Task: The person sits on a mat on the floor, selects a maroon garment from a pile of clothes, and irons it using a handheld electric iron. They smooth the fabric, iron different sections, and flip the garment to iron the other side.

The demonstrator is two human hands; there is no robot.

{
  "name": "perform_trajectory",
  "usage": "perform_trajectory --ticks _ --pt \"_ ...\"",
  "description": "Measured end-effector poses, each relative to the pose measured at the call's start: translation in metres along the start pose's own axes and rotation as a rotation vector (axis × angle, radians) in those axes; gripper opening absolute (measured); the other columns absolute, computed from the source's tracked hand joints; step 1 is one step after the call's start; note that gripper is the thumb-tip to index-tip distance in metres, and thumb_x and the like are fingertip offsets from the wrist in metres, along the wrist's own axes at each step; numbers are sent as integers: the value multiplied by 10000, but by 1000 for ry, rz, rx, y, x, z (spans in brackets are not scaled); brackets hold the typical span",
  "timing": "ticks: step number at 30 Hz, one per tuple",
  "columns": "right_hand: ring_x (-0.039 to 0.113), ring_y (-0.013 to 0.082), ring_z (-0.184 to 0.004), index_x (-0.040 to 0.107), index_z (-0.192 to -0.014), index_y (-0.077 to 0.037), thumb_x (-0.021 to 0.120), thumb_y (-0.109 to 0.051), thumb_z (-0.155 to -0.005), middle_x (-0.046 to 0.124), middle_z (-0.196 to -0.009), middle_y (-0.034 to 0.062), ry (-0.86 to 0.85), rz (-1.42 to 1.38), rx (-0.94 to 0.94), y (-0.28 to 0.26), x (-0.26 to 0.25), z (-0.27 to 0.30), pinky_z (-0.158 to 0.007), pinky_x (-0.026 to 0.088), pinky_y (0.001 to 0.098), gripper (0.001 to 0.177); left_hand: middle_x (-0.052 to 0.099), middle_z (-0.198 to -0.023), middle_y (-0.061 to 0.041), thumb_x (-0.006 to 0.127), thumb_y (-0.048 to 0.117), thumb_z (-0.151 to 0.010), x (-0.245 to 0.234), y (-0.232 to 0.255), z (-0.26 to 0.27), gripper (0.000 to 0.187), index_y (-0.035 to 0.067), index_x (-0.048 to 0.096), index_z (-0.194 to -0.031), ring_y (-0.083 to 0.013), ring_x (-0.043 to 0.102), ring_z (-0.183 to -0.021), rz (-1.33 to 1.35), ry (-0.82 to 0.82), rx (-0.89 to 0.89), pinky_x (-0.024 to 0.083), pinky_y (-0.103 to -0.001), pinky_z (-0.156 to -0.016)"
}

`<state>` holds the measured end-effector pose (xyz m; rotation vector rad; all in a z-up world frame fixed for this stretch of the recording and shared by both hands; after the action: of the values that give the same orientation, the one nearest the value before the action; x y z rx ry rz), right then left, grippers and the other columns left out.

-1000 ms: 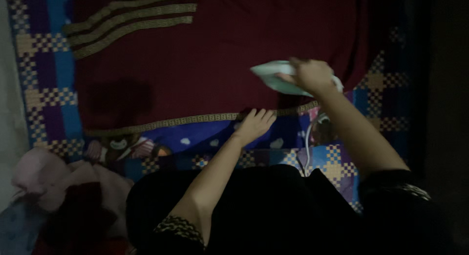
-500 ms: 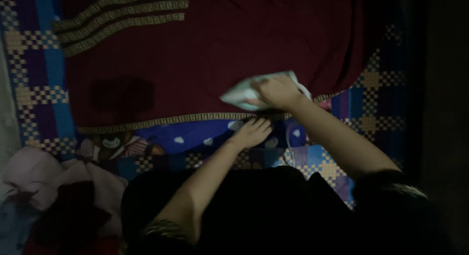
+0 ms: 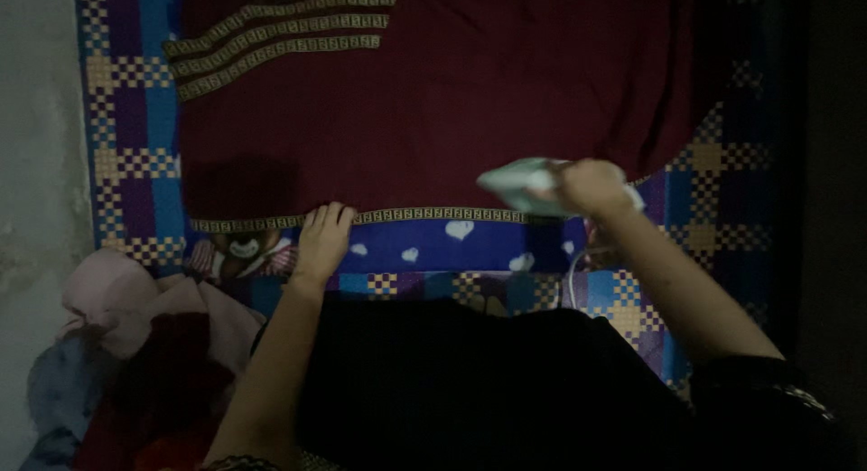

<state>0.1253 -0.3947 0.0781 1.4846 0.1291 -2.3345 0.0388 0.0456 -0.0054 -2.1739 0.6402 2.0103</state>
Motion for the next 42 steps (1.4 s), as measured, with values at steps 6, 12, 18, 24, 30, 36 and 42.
perform_trajectory --ticks 6,12,18,24,30,36,42 --pt "636 148 -433 714 -1118 -130 430 -760 -969 731 -740 73 348 54 -411 -103 -30 -22 -356 487 347 706 607 -1010 -84 598 50 -857 -4 3 4 244 118 650 -1085 -285 602 -1025 32 38 25 469 -475 -1022" --pt "671 201 -528 694 -1164 -121 421 -767 -974 729 -701 108 243 -136 -114 -119 -73 -70 -448 537 372 726 579 -1069 -110 585 27 -873 -1 3 7 261 106 623 -1119 -303 589 -1054 48 -2 -100 464 -476 -1029" --pt "700 206 -512 618 -1245 -110 455 -723 -972 747 -690 115 95 -52 -399 -196 -56 -49 -459 567 398 690 555 -1145 -119 673 106 -854 -17 -34 12 311 127 579 -1149 -332 625 -1052 27 -3 -437 555 -478 -865" --pt "716 233 -555 694 -1092 -96 498 -613 -1011 747 -761 112 440 -77 -344 -205 -76 -78 -426 560 421 559 502 -1384 -173 640 76 -965 -25 -33 14 225 71 557 -1174 -377 691 -779 250 100 -552 598 -488 -648" --pt "740 296 -652 705 -1105 -91 500 -687 -965 756 -769 154 249 -215 -227 -213 -102 -112 -565 584 452 646 380 -1540 -204 570 -105 -890 -39 -39 35 303 -7 576 -1177 -375 687 -983 430 181 -742 603 -448 -854" --pt "773 326 -772 614 -1331 -33 453 -675 -987 772 -883 207 39 -193 -421 -288 -80 -79 -655 627 470 746 390 -1535 -194 587 -93 -898 -36 -46 43 303 -9 611 -1188 -391 641 -1159 427 154 -859 553 -447 -974" --pt "748 311 -695 603 -1191 -39 484 -653 -985 735 -851 172 29 -245 -21 -174 -82 -116 -604 580 498 658 381 -1556 -179 564 -72 -903 -30 -44 43 353 -38 569 -1254 -377 618 -1185 510 66 -928 543 -439 -1002"
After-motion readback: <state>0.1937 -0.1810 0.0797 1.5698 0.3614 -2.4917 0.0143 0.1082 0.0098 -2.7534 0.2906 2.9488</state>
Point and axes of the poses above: each hand's wrist, its own z-axis away from the middle knuckle, its own x-axis out of the palm, y = z × x, the point moved 5 cm from there along -z, towards the middle knuckle
